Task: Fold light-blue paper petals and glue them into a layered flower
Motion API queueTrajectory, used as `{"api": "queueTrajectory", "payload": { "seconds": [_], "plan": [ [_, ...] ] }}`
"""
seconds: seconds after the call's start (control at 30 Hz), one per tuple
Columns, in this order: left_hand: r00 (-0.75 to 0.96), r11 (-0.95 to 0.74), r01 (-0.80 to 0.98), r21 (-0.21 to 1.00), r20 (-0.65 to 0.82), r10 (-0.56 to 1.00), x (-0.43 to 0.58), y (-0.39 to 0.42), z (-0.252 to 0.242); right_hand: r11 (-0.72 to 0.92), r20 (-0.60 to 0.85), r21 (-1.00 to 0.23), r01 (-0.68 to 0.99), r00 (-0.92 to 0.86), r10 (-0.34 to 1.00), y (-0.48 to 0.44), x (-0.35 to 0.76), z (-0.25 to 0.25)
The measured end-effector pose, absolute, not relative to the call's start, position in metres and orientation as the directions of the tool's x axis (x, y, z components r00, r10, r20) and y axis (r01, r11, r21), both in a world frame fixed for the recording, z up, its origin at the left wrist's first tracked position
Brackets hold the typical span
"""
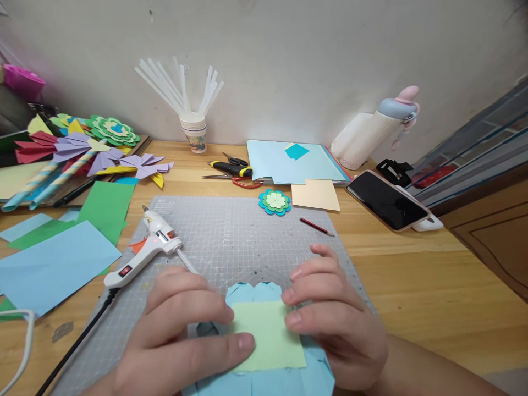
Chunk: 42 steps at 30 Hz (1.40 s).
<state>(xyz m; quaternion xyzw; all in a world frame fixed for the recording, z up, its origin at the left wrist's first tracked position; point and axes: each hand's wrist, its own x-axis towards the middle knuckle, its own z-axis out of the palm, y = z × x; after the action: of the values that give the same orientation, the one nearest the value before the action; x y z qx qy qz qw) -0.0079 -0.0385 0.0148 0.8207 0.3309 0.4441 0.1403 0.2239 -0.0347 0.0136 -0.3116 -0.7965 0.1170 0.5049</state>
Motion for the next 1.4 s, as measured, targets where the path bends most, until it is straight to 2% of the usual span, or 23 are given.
{"api": "queueTrajectory", "payload": {
  "seconds": [0.17, 0.3, 0.43, 0.5, 0.57, 0.67, 0.77, 0.87, 0.97, 1.2, 1.4],
  "plan": [
    [0.377, -0.738, 0.416, 0.532, 0.638, 0.672, -0.010, -0.037, 0.015, 0.757, 0.705, -0.502, 0.417, -0.309, 0.638, -0.027, 0.226, 0.015],
    [0.429, -0.756, 0.378, 0.534, 0.623, 0.654, -0.011, -0.032, 0.020, 0.778, 0.715, -0.512, 0.364, -0.322, 0.621, -0.026, 0.227, 0.012],
    [0.432, -0.702, 0.333, 0.630, 0.559, 0.707, -0.007, -0.029, 0.022, 0.770, 0.704, -0.537, 0.346, -0.320, 0.634, -0.027, 0.227, 0.013],
    [0.376, -0.639, 0.311, 0.704, 0.526, 0.763, -0.002, -0.028, 0.021, 0.727, 0.668, -0.606, 0.322, -0.288, 0.686, -0.027, 0.223, 0.015],
    [0.334, -0.562, 0.283, 0.777, 0.469, 0.817, 0.003, -0.026, 0.019, 0.627, 0.585, -0.743, 0.234, -0.226, 0.779, -0.026, 0.218, 0.014],
    [0.294, -0.378, 0.235, 0.895, 0.305, 0.906, 0.009, -0.022, 0.017, 0.323, 0.315, -0.946, 0.038, -0.131, 0.940, -0.027, 0.210, 0.005],
    [0.256, -0.061, 0.121, 0.991, 0.029, 0.966, 0.014, -0.019, 0.017, 0.044, 0.060, -0.992, -0.116, -0.137, 0.989, -0.029, 0.204, -0.006],
    [0.259, 0.229, 0.019, 0.973, -0.226, 0.939, 0.016, -0.015, 0.016, -0.118, -0.073, -0.966, -0.229, -0.196, 0.978, -0.031, 0.201, -0.011],
    [0.267, 0.380, -0.046, 0.924, -0.355, 0.896, 0.015, -0.013, 0.014, -0.195, -0.134, -0.945, -0.263, -0.233, 0.963, -0.030, 0.200, -0.009],
    [0.328, 0.473, -0.092, 0.876, -0.422, 0.845, 0.013, -0.012, 0.012, -0.257, -0.181, -0.929, -0.265, -0.282, 0.942, -0.029, 0.197, -0.006],
    [0.299, 0.490, -0.031, 0.871, -0.460, 0.836, 0.016, -0.012, 0.012, -0.315, -0.250, -0.919, -0.236, -0.266, 0.931, -0.030, 0.196, -0.005]
  ]
}}
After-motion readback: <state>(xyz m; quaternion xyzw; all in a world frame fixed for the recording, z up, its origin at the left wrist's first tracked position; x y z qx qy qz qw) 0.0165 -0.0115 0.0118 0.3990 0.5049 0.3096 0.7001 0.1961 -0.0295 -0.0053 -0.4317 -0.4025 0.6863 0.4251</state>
